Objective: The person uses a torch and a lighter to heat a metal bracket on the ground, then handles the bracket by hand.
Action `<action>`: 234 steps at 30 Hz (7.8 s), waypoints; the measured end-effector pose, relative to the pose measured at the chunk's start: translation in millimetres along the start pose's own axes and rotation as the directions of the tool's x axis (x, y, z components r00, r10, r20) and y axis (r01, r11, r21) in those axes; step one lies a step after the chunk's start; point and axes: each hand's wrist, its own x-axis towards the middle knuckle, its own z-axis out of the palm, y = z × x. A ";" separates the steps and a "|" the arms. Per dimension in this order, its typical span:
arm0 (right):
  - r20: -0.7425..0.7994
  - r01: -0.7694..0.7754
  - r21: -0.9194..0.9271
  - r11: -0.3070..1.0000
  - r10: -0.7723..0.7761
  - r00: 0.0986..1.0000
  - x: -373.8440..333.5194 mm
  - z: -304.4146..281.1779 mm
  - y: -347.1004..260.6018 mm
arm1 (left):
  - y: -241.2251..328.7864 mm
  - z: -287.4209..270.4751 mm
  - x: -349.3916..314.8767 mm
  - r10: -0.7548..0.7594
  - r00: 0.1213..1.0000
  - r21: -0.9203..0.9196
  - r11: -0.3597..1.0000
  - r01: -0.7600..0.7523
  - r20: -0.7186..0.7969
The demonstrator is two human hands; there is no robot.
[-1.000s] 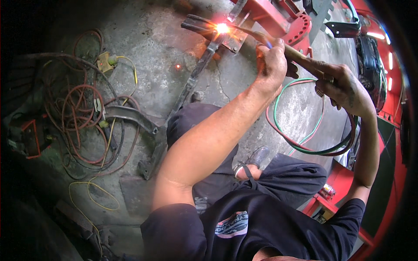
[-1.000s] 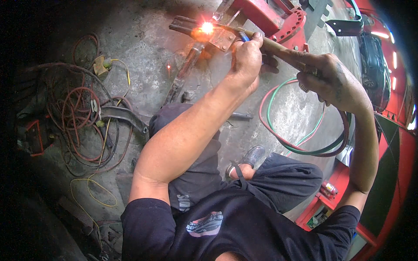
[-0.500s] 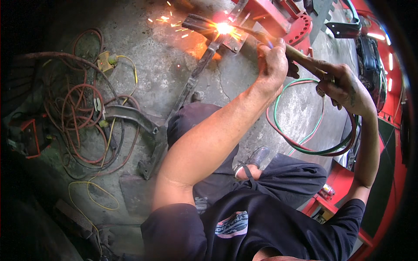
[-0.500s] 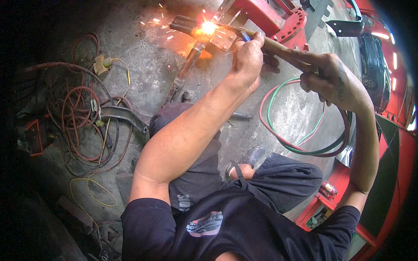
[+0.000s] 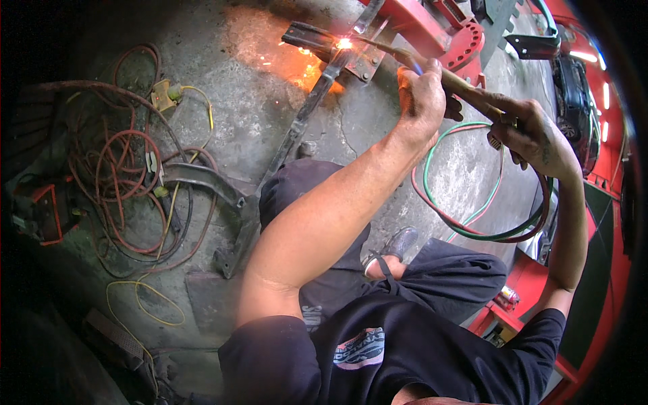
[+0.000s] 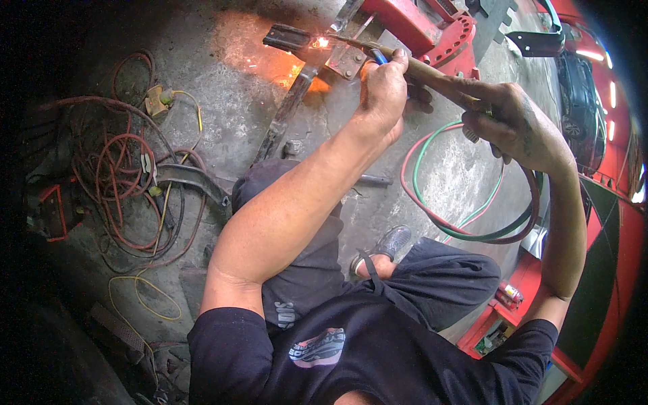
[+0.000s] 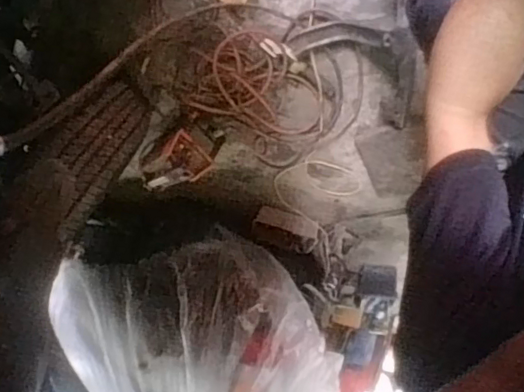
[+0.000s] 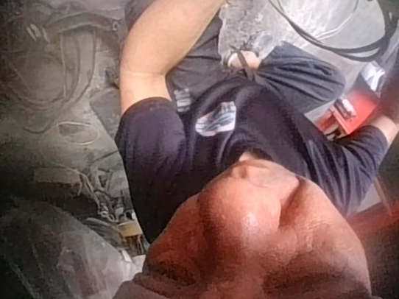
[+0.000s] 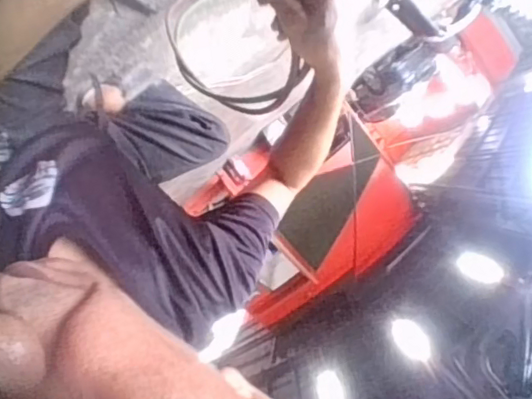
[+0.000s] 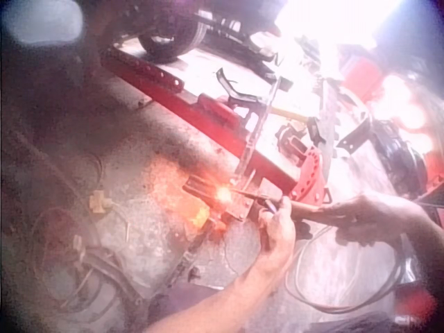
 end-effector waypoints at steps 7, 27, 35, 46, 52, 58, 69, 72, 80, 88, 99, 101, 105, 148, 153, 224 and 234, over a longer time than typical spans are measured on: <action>0.010 -0.044 -0.023 0.999 0.044 0.999 0.3 -0.4 -4.5 | 1.6 4.6 -2.5 0.009 0.999 -0.056 0.998 -0.012 -0.041; 0.019 0.273 -0.368 0.889 -0.287 0.958 3.7 12.4 -7.2 | -3.7 -3.5 2.9 -0.019 0.990 -0.066 0.998 0.010 -0.136; 0.035 -0.013 -0.129 0.992 0.018 0.999 4.2 5.9 -10.2 | 9.5 4.5 -11.6 -0.011 0.994 0.022 1.000 0.013 -0.113; -0.056 0.366 -0.255 0.895 -0.392 0.918 -1.2 9.6 15.5 | -16.6 -1.5 4.2 0.128 0.986 0.014 0.992 -0.127 -0.109; -0.043 0.365 -0.405 0.839 -0.416 0.908 7.2 18.8 17.1 | -9.3 -4.5 0.8 0.009 0.985 0.014 1.000 -0.006 -0.173; 0.090 -0.129 0.307 0.943 0.106 0.990 3.5 10.5 18.0 | -9.9 -1.8 -2.2 0.021 0.990 0.163 0.987 0.002 -0.138; 0.041 -0.023 0.156 0.988 0.017 0.999 14.6 7.0 6.0 | -10.3 -3.6 -2.8 0.015 0.991 0.015 1.000 -0.013 -0.130; -0.035 0.022 0.039 0.999 -0.020 0.999 -0.8 11.3 12.0 | -8.9 -1.4 -4.6 0.034 0.997 0.018 0.999 -0.033 -0.065; -0.042 0.263 -0.077 0.962 -0.267 0.963 0.4 8.4 20.6 | -4.1 2.1 -6.7 -0.045 0.996 0.005 0.999 0.046 -0.076; -0.039 0.072 0.087 0.994 -0.069 0.997 0.1 -2.4 15.3 | -5.8 3.1 -1.1 -0.006 1.000 -0.018 1.000 0.005 -0.028; 0.056 0.005 0.043 0.999 -0.007 0.998 8.2 -21.4 11.9 | -4.8 0.6 -1.5 0.005 0.999 0.037 0.999 -0.006 0.032; 0.057 0.008 0.050 0.999 -0.010 0.998 11.8 -21.1 10.7 | -3.9 -1.0 1.0 0.013 1.000 0.038 0.999 -0.014 0.019; 0.065 -0.039 0.126 0.991 0.031 0.997 10.2 -24.6 8.9 | -4.8 1.0 4.0 -0.003 0.999 0.041 0.999 0.002 0.039; 0.076 0.000 0.067 0.998 -0.005 0.997 18.8 -32.7 17.6 | -1.5 5.3 4.8 0.024 0.999 -0.002 1.000 -0.024 0.029; 0.066 0.009 0.047 0.999 -0.012 0.998 18.5 -32.1 17.9 | -2.0 4.9 5.0 0.037 0.999 -0.009 0.999 -0.037 0.039; 0.062 -0.022 0.030 0.999 0.020 0.998 19.8 -35.3 9.3 | -1.0 3.8 6.0 0.028 0.998 0.015 0.999 -0.028 0.053; 0.066 -0.014 0.025 1.000 0.012 0.998 19.6 -34.8 4.4 | 3.1 3.9 4.6 0.000 0.998 0.007 1.000 -0.001 0.060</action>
